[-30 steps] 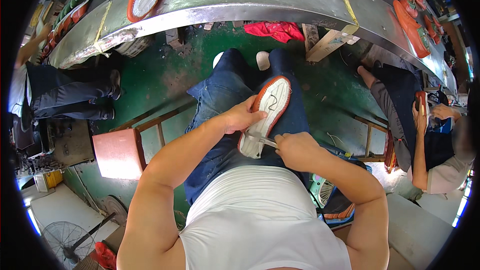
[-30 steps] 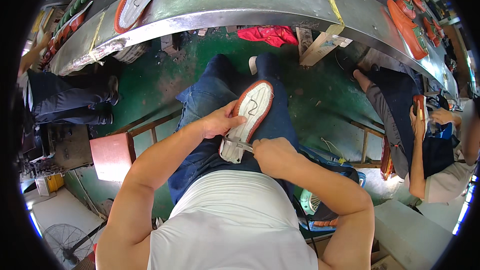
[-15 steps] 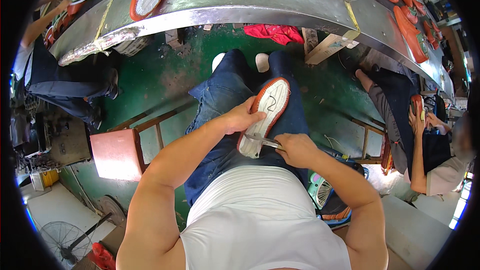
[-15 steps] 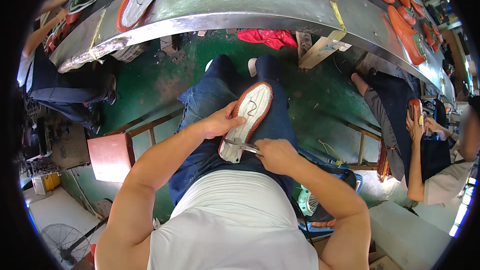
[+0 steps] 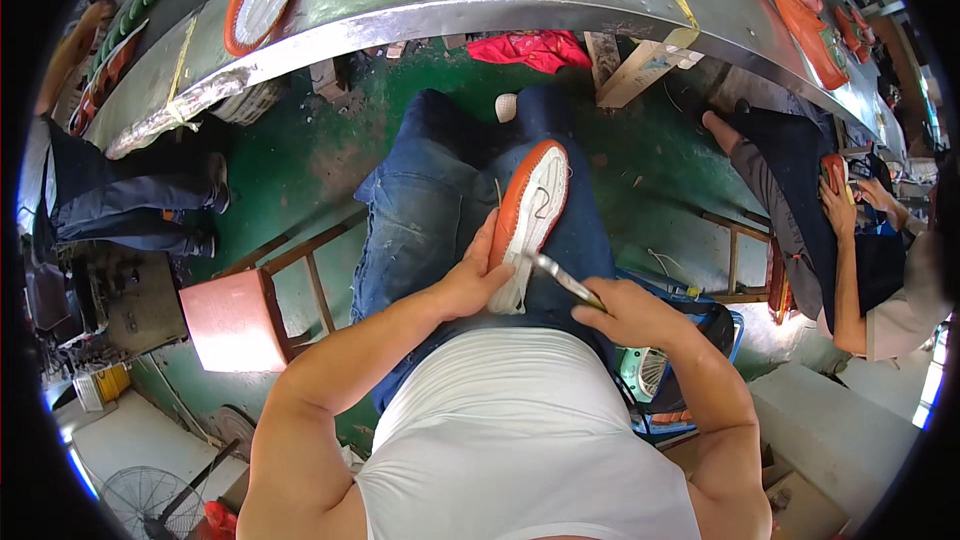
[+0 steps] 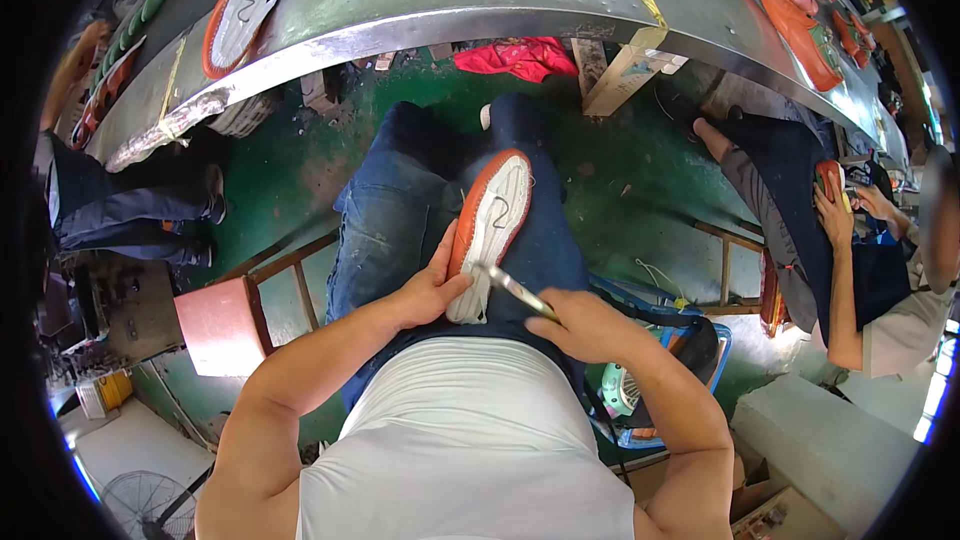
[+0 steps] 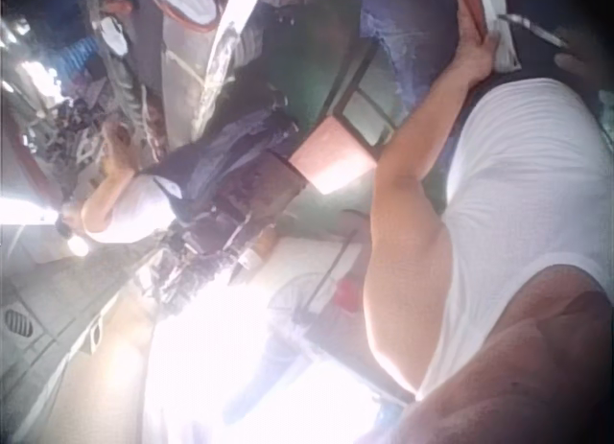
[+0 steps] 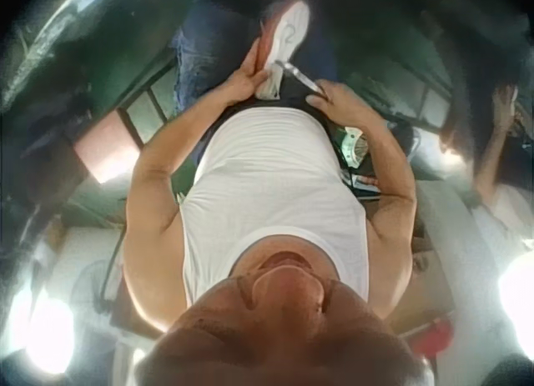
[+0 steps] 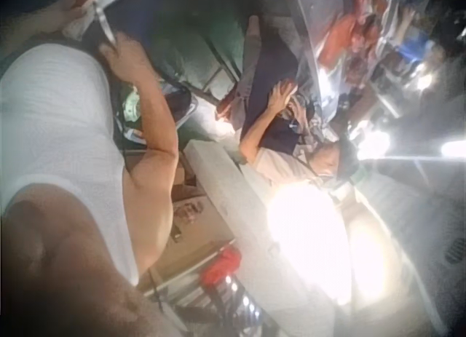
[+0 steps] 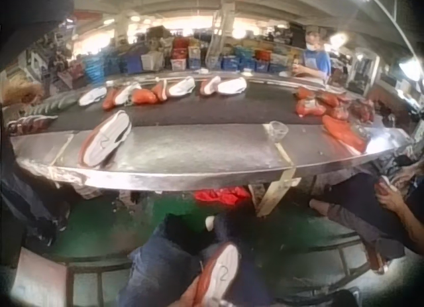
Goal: Manually lasting shoes by pulling and securing the upper over the last using pliers and placing them on a factory conveyor.
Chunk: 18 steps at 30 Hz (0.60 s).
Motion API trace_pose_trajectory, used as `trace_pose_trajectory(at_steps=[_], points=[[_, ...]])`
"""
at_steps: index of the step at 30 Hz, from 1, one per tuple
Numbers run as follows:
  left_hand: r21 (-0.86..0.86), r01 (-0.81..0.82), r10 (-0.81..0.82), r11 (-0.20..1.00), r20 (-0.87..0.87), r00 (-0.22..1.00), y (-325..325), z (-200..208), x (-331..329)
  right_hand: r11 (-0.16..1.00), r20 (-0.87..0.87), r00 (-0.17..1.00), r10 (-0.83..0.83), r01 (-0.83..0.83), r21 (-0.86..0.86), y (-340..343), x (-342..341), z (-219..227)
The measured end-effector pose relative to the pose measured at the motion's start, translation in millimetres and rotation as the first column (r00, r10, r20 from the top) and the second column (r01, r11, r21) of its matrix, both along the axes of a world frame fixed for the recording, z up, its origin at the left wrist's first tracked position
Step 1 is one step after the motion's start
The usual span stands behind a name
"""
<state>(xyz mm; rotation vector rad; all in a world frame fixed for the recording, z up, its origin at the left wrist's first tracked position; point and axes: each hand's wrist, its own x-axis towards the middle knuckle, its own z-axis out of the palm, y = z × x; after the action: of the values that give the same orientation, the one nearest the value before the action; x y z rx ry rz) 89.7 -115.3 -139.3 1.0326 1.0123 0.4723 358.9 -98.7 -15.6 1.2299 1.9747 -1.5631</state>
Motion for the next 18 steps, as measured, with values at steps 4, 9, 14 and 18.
trace_pose_trajectory(at_steps=[4, 9, 14, 18], points=[[0.223, -0.054, 0.093, 0.973, -0.164, 0.982, -9, -16, 14, 0.925, -0.2, 0.952, -0.229, 0.277, 0.26, -18, -24, -44], [0.124, -0.062, 0.071, 0.99, -0.067, 0.995, 9, 8, -10, 0.874, -0.268, 0.852, -0.45, 0.482, 0.067, -19, -9, -53], [-0.492, -0.168, 0.451, 0.855, 0.544, 0.708, -1, 77, -24, 0.891, 0.041, 0.962, -0.269, 0.232, 0.39, -37, 20, -33], [-0.59, -0.048, 0.487, 0.806, 0.615, 0.619, 19, 77, -14, 0.723, -0.11, 0.986, -0.123, 0.165, 0.671, -47, 3, -28]])
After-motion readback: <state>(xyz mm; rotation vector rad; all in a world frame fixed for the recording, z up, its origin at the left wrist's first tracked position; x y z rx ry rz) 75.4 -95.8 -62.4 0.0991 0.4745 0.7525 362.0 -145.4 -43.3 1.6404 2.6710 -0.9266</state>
